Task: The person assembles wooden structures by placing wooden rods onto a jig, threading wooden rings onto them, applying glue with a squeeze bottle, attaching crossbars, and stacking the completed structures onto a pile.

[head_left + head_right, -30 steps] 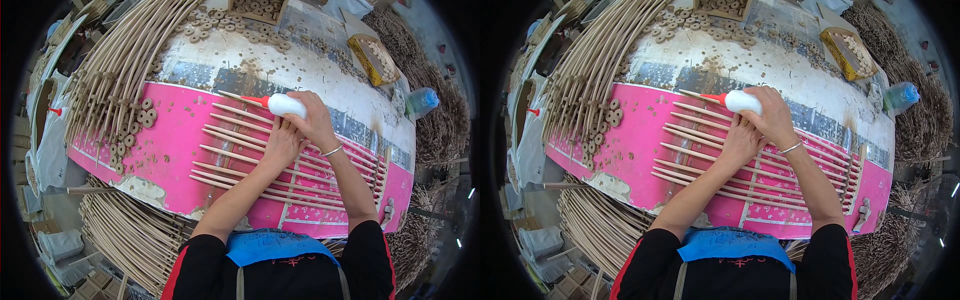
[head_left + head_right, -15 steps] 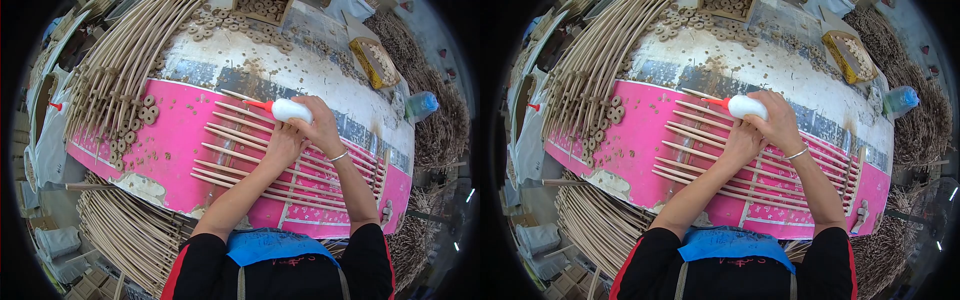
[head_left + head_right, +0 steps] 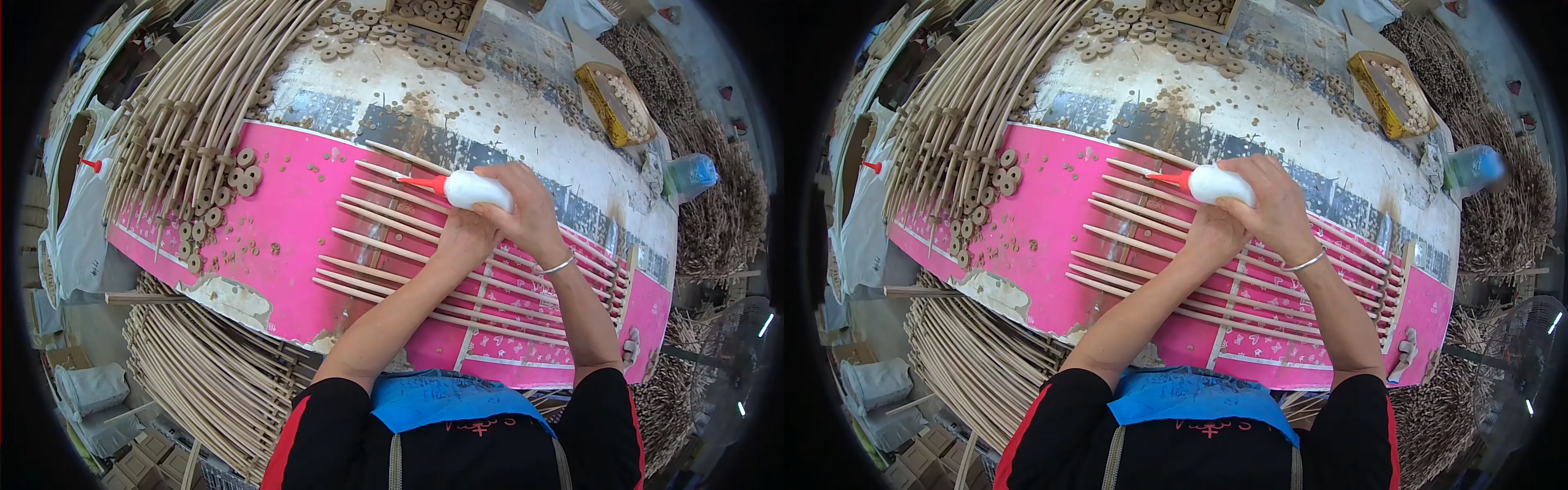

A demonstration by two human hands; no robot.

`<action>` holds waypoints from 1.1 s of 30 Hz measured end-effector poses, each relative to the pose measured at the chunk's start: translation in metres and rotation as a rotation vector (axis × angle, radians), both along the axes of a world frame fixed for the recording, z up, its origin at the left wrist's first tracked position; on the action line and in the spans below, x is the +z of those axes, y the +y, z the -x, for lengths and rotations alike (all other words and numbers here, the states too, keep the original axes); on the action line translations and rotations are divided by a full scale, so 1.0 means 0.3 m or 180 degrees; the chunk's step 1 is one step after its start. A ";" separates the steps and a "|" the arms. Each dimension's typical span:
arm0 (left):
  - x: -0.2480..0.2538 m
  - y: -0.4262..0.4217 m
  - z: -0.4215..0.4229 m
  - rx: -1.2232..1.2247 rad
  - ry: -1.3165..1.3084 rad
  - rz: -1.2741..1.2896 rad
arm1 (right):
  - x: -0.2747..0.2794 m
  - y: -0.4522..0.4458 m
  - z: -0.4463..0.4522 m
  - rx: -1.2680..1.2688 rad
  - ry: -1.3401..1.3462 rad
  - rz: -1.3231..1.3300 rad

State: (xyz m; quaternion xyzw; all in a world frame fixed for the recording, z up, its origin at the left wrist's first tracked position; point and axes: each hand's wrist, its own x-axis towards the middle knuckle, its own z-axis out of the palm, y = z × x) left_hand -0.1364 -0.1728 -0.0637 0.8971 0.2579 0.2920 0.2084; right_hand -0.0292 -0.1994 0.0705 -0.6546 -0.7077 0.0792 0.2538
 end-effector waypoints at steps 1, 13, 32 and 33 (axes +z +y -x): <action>-0.003 -0.005 0.000 0.0150 -0.0198 -0.0230 | 0.004 -0.006 0.002 -0.0014 0.0055 0.0003; -0.008 -0.007 0.004 -0.0161 0.0109 -0.0076 | 0.008 -0.018 0.027 0.0161 -0.0004 0.0056; -0.039 0.001 -0.021 0.0071 -0.0462 -0.0297 | 0.038 -0.058 0.078 0.0409 0.0237 0.0113; -0.046 -0.001 -0.026 0.0131 -0.0498 -0.0384 | 0.033 -0.056 0.084 0.0452 0.0135 0.0099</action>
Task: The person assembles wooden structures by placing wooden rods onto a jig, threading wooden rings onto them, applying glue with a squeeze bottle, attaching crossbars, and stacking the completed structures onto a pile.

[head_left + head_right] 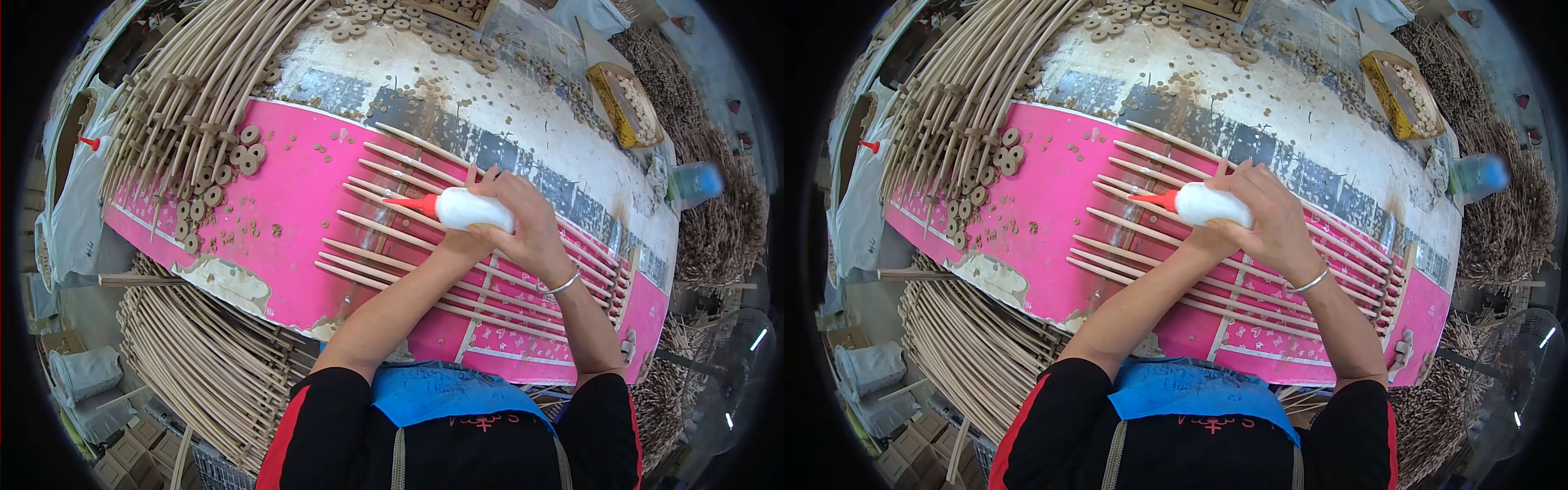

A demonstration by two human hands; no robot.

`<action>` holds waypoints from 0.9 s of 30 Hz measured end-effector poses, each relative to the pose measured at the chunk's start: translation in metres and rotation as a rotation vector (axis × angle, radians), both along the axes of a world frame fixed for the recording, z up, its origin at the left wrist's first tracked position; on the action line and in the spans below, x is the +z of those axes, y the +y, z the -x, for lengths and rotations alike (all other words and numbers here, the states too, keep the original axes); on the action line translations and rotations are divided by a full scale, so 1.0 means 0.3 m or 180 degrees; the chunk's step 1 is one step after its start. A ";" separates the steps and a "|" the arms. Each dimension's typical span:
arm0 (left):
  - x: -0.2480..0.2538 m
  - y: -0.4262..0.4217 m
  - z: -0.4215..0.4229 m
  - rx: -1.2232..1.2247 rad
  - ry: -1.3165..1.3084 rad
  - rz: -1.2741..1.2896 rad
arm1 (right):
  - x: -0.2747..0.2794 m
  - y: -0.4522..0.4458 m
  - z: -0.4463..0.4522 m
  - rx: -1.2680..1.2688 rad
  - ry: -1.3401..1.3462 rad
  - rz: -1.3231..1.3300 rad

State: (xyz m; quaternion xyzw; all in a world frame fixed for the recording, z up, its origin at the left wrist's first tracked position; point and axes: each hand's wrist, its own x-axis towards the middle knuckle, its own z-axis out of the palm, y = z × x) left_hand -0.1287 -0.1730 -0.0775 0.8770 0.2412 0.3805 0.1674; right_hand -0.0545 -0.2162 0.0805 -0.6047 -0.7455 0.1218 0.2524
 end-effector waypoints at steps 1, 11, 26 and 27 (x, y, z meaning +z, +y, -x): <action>-0.006 0.000 -0.004 0.0070 -0.0036 -0.0087 | -0.005 0.002 0.004 0.0049 -0.0098 -0.0026; -0.004 0.002 0.004 -0.0038 -0.0135 -0.0009 | 0.025 -0.016 0.009 0.0057 -0.0013 0.0116; 0.016 -0.010 0.041 -0.0179 0.0329 -0.0024 | 0.070 -0.024 0.039 0.0420 0.0009 0.0364; 0.025 -0.007 0.044 -0.0288 0.0302 0.0104 | 0.068 -0.021 0.052 0.0499 0.0075 0.0329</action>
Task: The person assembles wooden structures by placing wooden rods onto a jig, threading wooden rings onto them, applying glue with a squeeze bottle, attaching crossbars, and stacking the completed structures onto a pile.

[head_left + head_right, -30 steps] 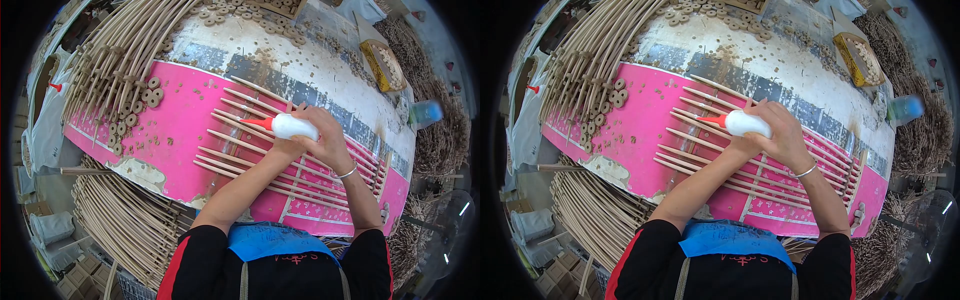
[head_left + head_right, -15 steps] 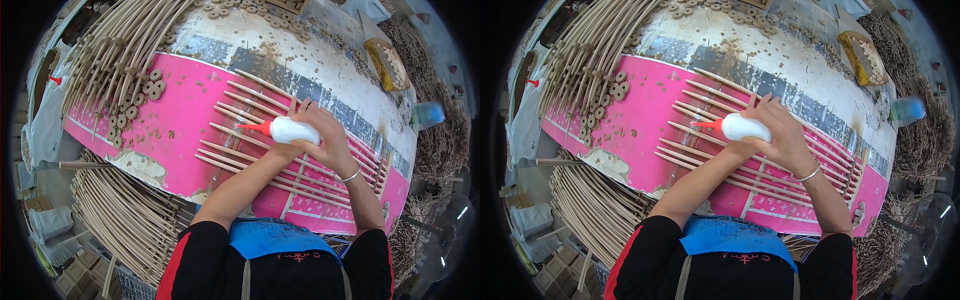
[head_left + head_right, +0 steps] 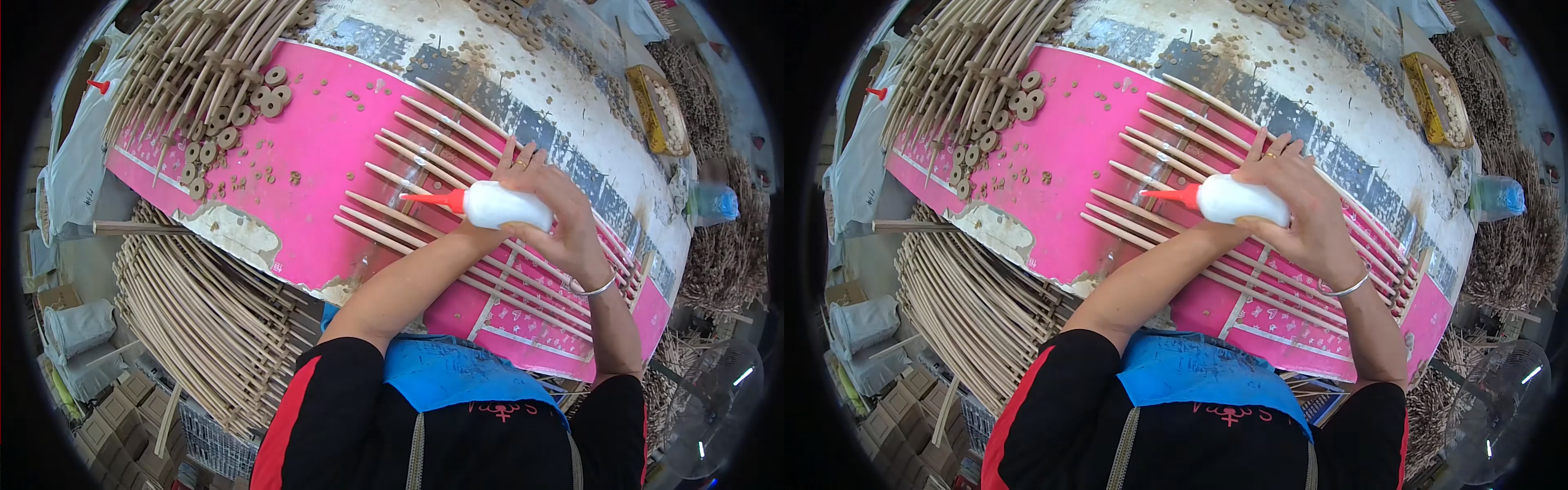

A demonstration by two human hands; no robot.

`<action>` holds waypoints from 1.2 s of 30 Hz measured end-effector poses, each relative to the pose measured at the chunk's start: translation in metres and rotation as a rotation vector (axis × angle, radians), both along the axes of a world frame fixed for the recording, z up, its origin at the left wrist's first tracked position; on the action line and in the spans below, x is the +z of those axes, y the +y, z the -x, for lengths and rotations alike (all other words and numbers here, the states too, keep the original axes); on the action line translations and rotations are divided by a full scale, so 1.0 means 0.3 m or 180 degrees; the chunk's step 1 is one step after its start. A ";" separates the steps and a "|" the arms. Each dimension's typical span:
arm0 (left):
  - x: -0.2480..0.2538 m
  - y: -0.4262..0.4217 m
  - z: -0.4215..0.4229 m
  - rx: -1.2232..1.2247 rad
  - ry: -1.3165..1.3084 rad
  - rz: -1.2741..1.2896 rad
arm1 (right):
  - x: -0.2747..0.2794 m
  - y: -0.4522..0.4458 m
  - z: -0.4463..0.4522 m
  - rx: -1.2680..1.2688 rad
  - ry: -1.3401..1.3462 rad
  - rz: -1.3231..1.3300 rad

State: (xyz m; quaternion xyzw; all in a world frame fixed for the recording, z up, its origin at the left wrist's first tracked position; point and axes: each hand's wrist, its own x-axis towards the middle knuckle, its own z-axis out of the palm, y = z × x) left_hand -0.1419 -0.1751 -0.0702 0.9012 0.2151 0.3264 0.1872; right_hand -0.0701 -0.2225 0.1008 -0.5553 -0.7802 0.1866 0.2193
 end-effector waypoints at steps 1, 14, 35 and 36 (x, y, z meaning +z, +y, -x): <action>0.010 -0.003 0.006 0.0000 -0.0002 0.0006 | -0.007 -0.002 0.008 0.0000 -0.0002 0.0006; 0.057 -0.015 0.028 0.0036 0.0357 0.0089 | 0.006 0.028 0.010 0.0293 -0.0161 0.0175; 0.058 -0.033 0.065 0.0022 -0.0170 0.0133 | 0.013 0.080 0.064 0.0751 -0.0129 0.0388; 0.055 -0.034 0.063 0.0024 -0.0149 0.0128 | 0.005 0.083 0.072 0.0854 0.0047 0.0350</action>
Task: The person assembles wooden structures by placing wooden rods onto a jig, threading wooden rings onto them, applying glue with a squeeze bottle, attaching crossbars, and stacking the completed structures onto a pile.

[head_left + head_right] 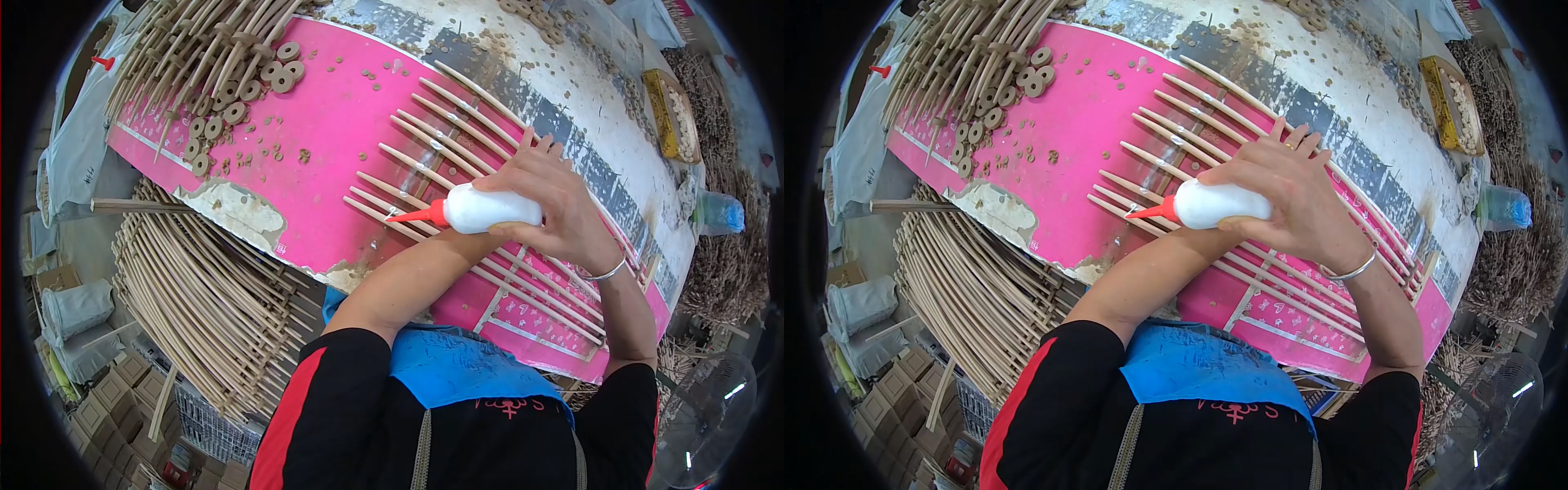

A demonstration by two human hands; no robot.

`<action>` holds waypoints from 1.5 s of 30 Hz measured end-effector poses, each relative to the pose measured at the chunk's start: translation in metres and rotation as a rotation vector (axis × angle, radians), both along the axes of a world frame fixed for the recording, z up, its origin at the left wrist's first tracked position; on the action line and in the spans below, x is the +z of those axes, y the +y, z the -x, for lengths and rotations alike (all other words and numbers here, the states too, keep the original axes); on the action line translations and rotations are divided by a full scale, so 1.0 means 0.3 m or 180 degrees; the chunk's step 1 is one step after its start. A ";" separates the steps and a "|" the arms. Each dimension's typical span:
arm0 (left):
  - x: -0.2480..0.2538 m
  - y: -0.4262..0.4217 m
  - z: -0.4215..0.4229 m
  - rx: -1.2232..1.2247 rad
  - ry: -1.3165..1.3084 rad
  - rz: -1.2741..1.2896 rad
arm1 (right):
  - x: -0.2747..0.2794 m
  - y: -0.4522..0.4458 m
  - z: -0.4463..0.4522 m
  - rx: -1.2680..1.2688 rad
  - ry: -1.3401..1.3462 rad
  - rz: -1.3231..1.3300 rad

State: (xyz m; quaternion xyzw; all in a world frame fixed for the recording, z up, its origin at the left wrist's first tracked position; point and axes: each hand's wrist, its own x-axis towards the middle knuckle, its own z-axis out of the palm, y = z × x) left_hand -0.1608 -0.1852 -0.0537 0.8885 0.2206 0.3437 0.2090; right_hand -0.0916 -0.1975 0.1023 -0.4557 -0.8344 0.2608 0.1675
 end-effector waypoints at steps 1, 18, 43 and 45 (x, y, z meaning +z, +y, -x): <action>-0.004 0.003 -0.002 0.0007 0.0028 -0.0008 | 0.000 0.003 0.009 0.0001 0.0004 -0.0001; 0.042 0.072 -0.077 -0.0052 0.0961 -0.0376 | -0.054 -0.718 -0.520 -0.4350 0.1960 -0.0208; 0.049 0.060 -0.069 0.0057 0.1078 -0.0427 | -0.329 -0.645 -0.754 -0.3625 0.0041 -0.1538; 0.055 0.067 -0.066 0.0015 0.1111 -0.0383 | -0.332 -0.500 -0.634 -0.3105 -0.0034 -0.1402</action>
